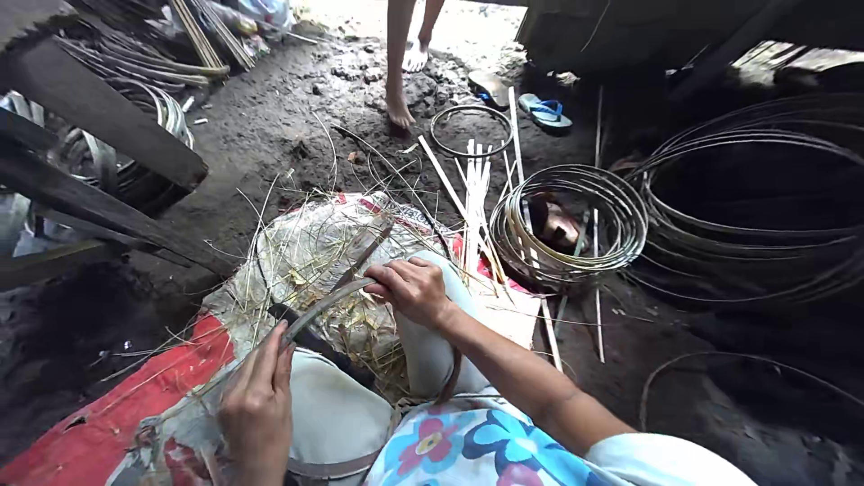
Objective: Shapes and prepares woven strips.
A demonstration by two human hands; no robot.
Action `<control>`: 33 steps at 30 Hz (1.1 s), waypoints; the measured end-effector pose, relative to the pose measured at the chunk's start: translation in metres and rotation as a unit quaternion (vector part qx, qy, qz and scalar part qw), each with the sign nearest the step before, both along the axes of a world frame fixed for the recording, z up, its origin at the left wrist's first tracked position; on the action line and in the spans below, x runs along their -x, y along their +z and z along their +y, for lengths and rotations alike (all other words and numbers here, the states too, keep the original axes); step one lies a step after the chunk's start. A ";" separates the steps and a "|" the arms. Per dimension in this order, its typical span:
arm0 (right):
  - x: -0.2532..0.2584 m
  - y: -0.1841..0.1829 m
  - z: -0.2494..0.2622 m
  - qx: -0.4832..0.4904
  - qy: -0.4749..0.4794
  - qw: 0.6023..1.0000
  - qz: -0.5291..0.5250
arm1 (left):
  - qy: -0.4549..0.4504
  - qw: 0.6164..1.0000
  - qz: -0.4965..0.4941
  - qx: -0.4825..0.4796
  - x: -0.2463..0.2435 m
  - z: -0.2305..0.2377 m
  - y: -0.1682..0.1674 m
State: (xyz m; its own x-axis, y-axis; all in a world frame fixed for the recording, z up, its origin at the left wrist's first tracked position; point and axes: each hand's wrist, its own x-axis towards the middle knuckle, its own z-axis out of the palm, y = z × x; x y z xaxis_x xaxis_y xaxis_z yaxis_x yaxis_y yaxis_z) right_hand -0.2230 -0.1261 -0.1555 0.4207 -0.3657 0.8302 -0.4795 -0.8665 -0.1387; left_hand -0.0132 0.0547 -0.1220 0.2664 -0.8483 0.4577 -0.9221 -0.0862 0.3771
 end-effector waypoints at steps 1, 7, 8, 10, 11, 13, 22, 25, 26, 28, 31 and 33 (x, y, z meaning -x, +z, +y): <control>0.000 -0.004 -0.001 0.013 -0.004 1.000 -0.002 | 0.041 0.999 -0.001 0.032 0.007 0.002 -0.012; -0.009 -0.001 -0.001 0.013 0.004 1.000 0.022 | 0.197 0.972 0.005 0.125 0.010 0.002 -0.062; -0.013 -0.003 -0.003 -0.005 0.000 0.999 0.041 | 0.211 0.971 -0.004 0.115 0.008 -0.004 -0.069; -0.022 0.000 -0.007 -0.093 -0.005 0.991 0.092 | 0.234 0.969 -0.011 0.079 0.002 -0.016 -0.073; -0.024 0.007 -0.008 -0.162 0.007 0.980 0.116 | 0.237 0.970 -0.002 0.057 -0.001 -0.019 -0.071; -0.018 0.033 -0.013 -0.304 0.070 0.941 0.131 | 0.225 0.972 0.057 0.019 -0.009 -0.020 -0.057; 0.010 0.062 -0.079 -0.555 0.207 0.802 -0.074 | 0.201 0.718 0.566 0.351 -0.070 -0.068 -0.012; -0.021 0.032 -0.093 -0.593 0.223 0.768 -0.093 | 0.214 0.667 0.605 0.378 -0.050 -0.102 -0.041; -0.029 0.030 -0.096 -0.600 0.209 0.766 -0.103 | 0.219 0.657 0.616 0.377 -0.044 -0.108 -0.051; -0.035 0.023 -0.104 -0.622 0.203 0.746 -0.125 | 0.221 0.646 0.630 0.369 -0.036 -0.112 -0.066; -0.035 0.010 -0.115 -0.663 0.226 0.701 -0.130 | 0.219 0.655 0.630 0.355 -0.039 -0.109 -0.074; -0.034 0.008 -0.119 -0.700 0.217 0.667 -0.138 | 0.222 0.668 0.622 0.342 -0.048 -0.106 -0.075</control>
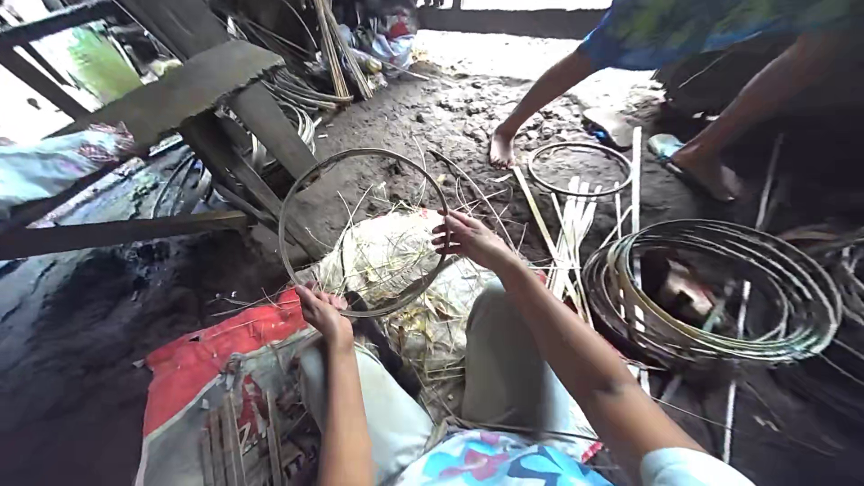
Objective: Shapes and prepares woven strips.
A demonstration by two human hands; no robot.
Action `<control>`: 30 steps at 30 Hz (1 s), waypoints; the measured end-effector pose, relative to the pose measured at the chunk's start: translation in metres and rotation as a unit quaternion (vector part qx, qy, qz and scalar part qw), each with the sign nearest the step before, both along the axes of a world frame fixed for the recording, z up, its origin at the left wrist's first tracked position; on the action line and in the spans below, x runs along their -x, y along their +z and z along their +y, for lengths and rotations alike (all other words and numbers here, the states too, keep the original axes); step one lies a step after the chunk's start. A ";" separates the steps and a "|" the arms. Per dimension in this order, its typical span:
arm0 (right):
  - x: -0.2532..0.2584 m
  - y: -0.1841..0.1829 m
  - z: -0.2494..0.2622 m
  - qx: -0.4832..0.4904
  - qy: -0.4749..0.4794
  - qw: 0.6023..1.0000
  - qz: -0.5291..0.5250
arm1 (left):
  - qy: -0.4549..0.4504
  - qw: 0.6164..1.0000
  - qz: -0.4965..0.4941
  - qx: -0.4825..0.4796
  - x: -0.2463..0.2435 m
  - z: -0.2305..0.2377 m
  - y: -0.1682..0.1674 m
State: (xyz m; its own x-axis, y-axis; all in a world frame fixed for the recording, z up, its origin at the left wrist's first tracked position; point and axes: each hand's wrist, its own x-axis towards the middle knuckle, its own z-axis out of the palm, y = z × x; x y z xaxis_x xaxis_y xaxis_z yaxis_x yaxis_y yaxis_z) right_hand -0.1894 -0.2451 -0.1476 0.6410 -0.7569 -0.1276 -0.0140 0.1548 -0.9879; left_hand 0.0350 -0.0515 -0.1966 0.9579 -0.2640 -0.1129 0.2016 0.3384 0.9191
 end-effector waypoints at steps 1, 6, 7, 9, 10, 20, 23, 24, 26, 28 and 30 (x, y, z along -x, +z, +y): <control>0.001 0.000 -0.001 -0.013 -0.006 1.000 0.012 | -0.004 1.000 -0.005 -0.008 -0.005 0.001 -0.001; 0.006 -0.003 -0.011 0.028 0.002 0.997 0.068 | -0.029 0.999 -0.014 -0.007 -0.017 0.000 -0.007; 0.007 -0.002 -0.012 0.029 -0.001 0.997 0.071 | -0.034 0.999 -0.012 -0.006 -0.018 0.000 -0.009; 0.009 0.002 -0.011 0.030 -0.017 0.997 0.072 | -0.051 0.999 0.005 -0.008 -0.019 -0.002 -0.010; 0.008 0.002 -0.011 0.029 -0.025 0.996 0.076 | -0.061 0.998 0.014 -0.012 -0.018 -0.002 -0.010; -0.015 -0.008 -0.020 0.167 -0.036 0.932 0.319 | -0.066 0.991 -0.108 -0.034 -0.003 -0.002 -0.017; 0.003 -0.008 -0.050 0.100 -0.105 0.956 0.255 | -0.145 0.971 -0.132 -0.134 -0.014 -0.006 -0.025; 0.017 -0.015 -0.060 0.062 -0.139 0.961 0.232 | -0.181 0.964 -0.119 -0.155 -0.019 -0.006 -0.029; 0.048 -0.034 -0.071 -0.031 -0.217 0.961 0.168 | -0.210 0.961 -0.080 -0.160 -0.026 -0.006 -0.033; 0.076 -0.048 -0.082 -0.118 -0.311 0.940 0.075 | -0.219 0.960 -0.055 -0.166 -0.029 -0.007 -0.034; 0.099 -0.047 -0.103 -0.141 -0.411 0.900 -0.012 | -0.241 0.949 -0.063 -0.195 -0.026 -0.010 -0.031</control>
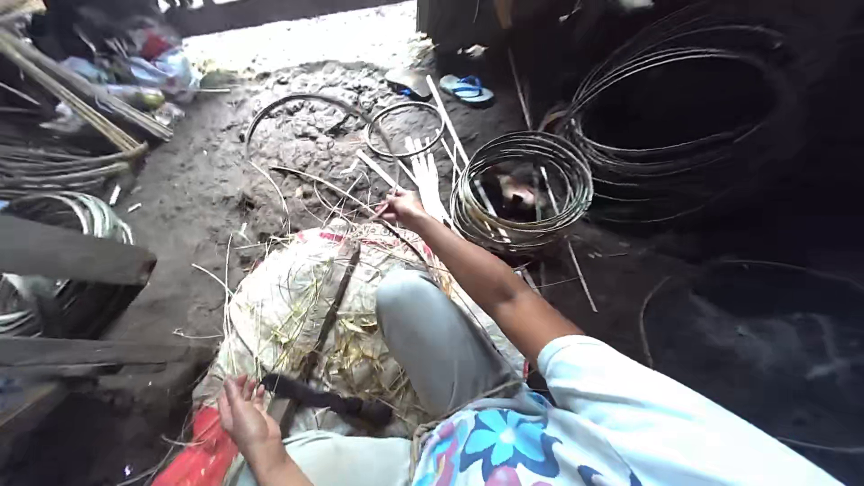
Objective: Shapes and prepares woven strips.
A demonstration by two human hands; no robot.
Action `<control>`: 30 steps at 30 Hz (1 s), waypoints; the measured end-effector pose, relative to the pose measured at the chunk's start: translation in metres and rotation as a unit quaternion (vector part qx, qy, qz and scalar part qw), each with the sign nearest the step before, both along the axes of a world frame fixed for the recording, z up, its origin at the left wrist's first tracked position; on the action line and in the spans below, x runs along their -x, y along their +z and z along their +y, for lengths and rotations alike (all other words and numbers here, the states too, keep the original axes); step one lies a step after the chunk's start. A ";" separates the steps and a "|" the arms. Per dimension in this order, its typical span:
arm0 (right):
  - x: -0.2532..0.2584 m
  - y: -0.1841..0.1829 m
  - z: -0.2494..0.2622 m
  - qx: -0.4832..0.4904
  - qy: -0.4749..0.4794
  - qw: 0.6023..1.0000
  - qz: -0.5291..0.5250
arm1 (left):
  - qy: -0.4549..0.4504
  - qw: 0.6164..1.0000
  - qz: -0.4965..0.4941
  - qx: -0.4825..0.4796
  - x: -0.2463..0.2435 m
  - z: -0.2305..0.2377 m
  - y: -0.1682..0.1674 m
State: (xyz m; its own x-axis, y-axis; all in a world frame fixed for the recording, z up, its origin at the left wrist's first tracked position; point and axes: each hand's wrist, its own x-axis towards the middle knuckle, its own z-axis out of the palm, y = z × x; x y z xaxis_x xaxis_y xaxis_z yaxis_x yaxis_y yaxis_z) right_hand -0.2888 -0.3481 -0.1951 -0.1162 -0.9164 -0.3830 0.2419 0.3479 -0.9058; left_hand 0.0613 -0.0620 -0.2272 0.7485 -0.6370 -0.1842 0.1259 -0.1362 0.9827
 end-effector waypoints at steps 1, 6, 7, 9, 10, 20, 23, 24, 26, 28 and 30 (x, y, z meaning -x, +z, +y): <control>0.009 0.007 -0.013 0.016 -0.042 0.999 -0.012 | -0.018 0.999 -0.018 -0.019 0.002 -0.002 0.000; 0.013 0.061 -0.036 0.081 0.071 0.993 0.047 | -0.086 0.990 -0.085 -0.078 0.004 -0.008 -0.010; 0.004 0.068 -0.024 0.102 0.133 0.984 0.063 | -0.096 0.987 -0.093 -0.083 0.005 -0.009 -0.012; -0.018 0.082 0.013 0.143 0.249 0.951 0.113 | -0.116 0.983 -0.107 -0.091 0.006 -0.011 -0.013; -0.029 0.088 0.031 0.168 0.312 0.921 0.160 | -0.123 0.981 -0.114 -0.093 0.008 -0.011 -0.011; -0.169 0.012 0.172 0.254 0.563 0.678 0.398 | 0.043 0.981 -0.025 0.190 0.028 0.129 0.076; -0.186 -0.059 0.216 0.135 0.632 0.626 0.438 | 0.224 0.969 -0.093 0.054 0.024 0.238 0.067; -0.184 -0.083 0.231 0.119 0.641 0.620 0.436 | 0.269 0.953 -0.131 -0.055 0.029 0.281 0.057; -0.171 -0.126 0.256 0.125 0.645 0.614 0.439 | 0.310 0.887 -0.139 -0.312 0.055 0.365 0.029; -0.168 -0.149 0.269 0.130 0.624 0.625 0.451 | 0.302 0.796 -0.090 -0.518 0.096 0.430 -0.012; -0.171 -0.160 0.273 0.132 0.593 0.650 0.455 | 0.276 0.746 -0.008 -0.606 0.136 0.470 -0.060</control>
State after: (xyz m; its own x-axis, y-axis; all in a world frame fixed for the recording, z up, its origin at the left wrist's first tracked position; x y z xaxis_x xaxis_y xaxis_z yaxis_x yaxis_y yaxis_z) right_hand -0.1179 -0.0747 -0.3548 0.6645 -0.5875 -0.4619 -0.7339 -0.3966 -0.5514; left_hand -0.0751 0.4083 -0.2871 0.8434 0.3967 -0.3623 0.4812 -0.8577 0.1812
